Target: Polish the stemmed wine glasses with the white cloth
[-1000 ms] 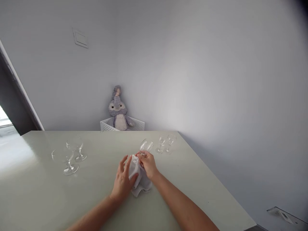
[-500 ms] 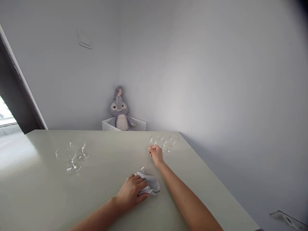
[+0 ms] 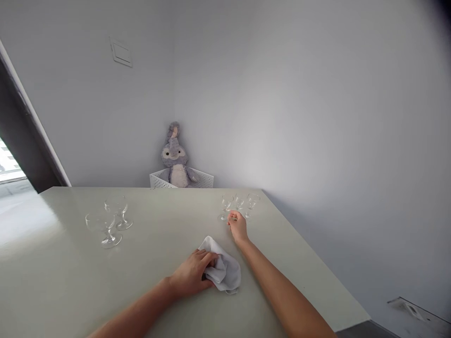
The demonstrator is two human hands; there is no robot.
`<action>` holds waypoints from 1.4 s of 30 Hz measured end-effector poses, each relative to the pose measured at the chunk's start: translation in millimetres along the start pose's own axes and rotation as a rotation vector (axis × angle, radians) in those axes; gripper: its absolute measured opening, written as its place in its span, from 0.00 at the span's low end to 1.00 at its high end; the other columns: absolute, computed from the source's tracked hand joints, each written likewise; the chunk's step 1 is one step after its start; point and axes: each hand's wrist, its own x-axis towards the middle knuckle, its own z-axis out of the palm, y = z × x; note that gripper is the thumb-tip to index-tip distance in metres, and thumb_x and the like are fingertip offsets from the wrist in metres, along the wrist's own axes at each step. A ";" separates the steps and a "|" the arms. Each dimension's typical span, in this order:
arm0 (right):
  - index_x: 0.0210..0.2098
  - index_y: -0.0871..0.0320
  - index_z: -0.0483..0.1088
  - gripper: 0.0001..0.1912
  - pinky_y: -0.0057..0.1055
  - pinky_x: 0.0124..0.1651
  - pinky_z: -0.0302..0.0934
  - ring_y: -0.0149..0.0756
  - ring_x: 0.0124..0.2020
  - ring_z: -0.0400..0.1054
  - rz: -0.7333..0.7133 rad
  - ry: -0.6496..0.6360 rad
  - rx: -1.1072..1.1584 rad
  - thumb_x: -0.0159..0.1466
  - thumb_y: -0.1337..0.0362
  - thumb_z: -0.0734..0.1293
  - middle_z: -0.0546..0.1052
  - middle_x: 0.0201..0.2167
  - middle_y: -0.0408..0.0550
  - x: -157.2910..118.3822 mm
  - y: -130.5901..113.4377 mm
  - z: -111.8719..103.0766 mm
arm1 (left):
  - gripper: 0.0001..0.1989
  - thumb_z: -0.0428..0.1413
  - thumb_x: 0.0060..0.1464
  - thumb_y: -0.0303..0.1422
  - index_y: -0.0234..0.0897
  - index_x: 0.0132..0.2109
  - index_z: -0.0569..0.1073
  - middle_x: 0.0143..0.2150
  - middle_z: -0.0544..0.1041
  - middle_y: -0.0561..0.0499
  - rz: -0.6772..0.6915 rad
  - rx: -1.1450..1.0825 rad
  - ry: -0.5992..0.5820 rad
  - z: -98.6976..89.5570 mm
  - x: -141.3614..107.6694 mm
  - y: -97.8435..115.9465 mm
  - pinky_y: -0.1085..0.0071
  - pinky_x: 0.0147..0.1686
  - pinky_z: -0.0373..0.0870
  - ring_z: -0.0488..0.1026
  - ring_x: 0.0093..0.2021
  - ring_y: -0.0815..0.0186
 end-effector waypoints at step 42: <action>0.41 0.54 0.68 0.20 0.29 0.24 0.59 0.32 0.23 0.62 0.138 -0.243 0.348 0.50 0.57 0.70 0.70 0.27 0.42 -143.9 -70.5 -47.5 | 0.30 0.59 0.41 0.43 0.39 0.51 0.60 0.37 0.72 0.49 -0.779 -0.335 1.173 -121.9 -86.7 -91.9 0.67 0.35 0.65 0.70 0.36 0.64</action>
